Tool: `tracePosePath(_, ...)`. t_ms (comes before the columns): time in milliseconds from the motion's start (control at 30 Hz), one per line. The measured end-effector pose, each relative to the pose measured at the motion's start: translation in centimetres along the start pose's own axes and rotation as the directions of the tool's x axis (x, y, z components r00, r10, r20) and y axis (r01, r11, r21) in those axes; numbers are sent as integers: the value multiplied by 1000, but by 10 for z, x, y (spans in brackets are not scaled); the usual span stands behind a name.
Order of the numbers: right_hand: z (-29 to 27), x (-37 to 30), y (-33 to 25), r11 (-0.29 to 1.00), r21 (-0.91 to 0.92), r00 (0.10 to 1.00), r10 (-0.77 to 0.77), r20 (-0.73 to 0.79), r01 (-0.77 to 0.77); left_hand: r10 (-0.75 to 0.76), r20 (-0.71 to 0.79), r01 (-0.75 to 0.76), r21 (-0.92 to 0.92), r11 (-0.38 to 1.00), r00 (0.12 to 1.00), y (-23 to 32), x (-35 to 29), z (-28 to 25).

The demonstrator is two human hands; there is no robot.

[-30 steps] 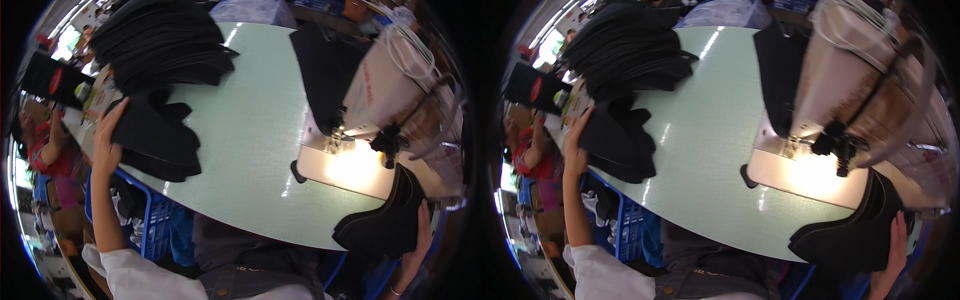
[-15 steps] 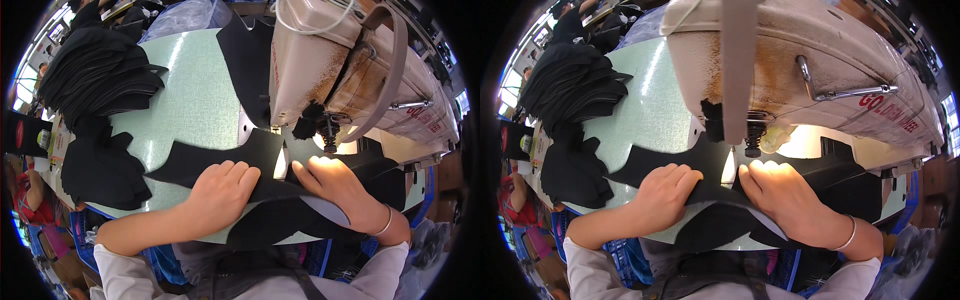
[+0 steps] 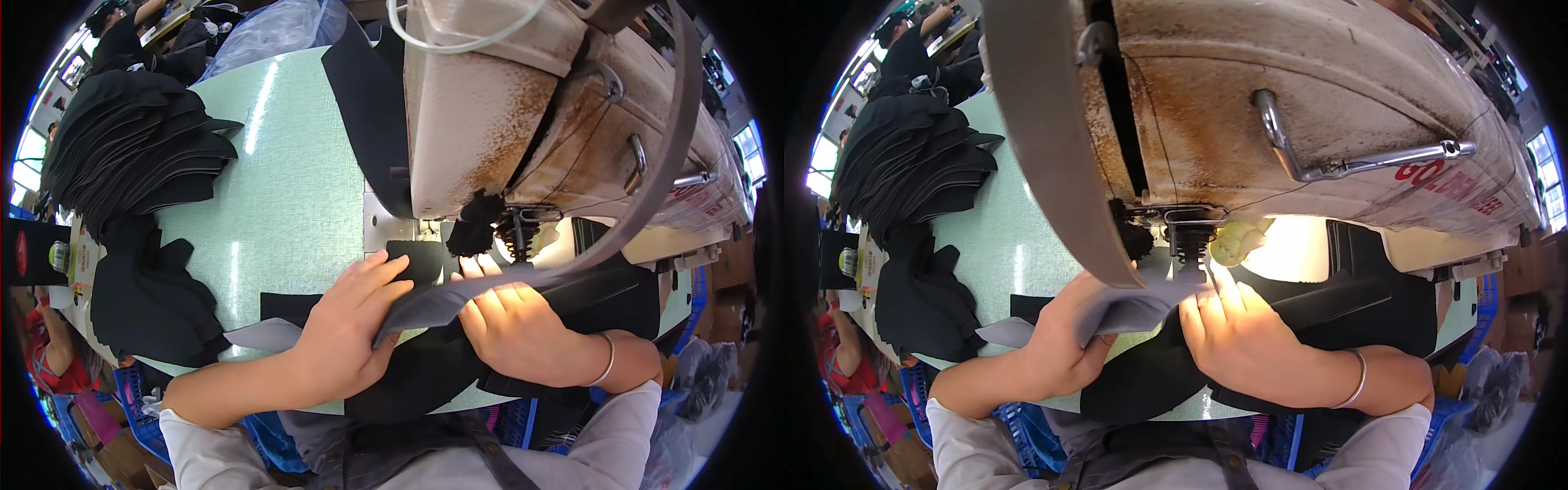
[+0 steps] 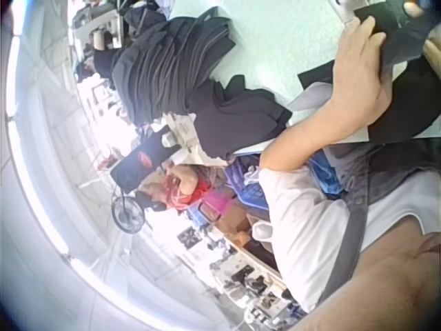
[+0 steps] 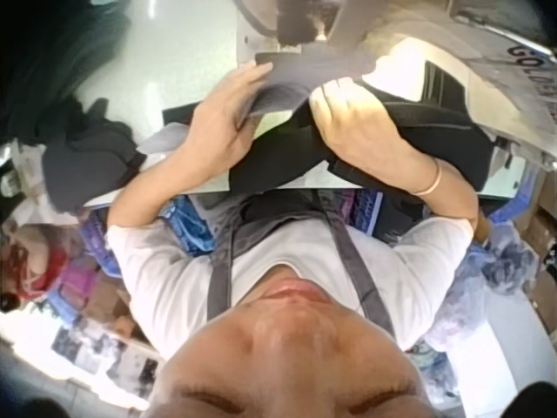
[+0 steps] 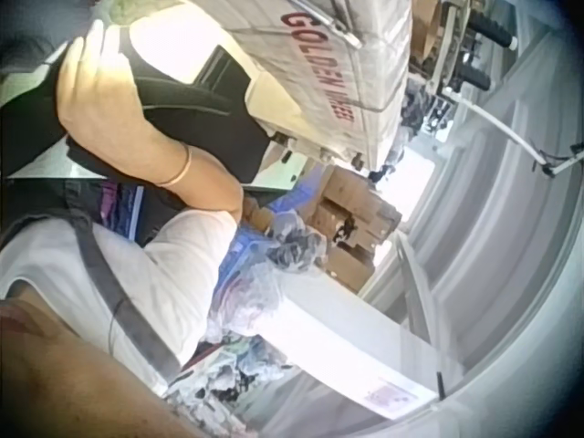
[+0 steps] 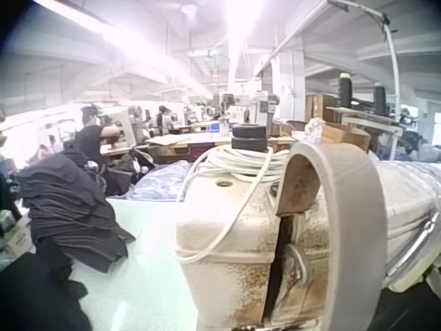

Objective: The person sews cut fabric pieces together using a sewing machine, retrieves additional fabric pieces from a crate, and aligns and feeds the pieces through the sewing machine.

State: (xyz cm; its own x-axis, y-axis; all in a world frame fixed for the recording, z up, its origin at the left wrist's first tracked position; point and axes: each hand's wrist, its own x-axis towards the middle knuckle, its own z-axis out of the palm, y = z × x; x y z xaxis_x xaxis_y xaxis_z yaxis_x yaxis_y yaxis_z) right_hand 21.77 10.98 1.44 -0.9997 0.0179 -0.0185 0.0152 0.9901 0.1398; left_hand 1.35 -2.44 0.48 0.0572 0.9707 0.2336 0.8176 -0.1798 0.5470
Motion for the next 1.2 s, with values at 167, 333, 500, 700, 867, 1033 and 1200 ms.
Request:
tracePosePath(167,-3,-5,-1,998,26,995,-47,-88,50,99,19,-95,513,853,995,14,-7,14)
tracePosePath(333,-6,-3,-8,999,7,997,-33,-70,33,108,76,-131,604,786,991,14,-6,16)
tracePosePath(500,-13,4,-12,995,94,999,29,21,-31,108,7,-105,332,938,994,4,-3,18)
tracePosePath(700,3,3,-7,997,-34,973,-68,-222,62,107,41,-114,423,899,993,8,-5,24)
tracePosePath(867,3,-2,-4,990,121,989,-55,-134,71,119,-10,-101,466,879,993,7,-6,25)
tracePosePath(1033,4,-3,-4,963,266,996,-28,-89,51,134,-14,-106,534,839,991,10,-5,23)
tracePosePath(1200,3,1,-2,972,212,979,-62,-193,104,145,-47,-108,459,882,988,8,-5,24)
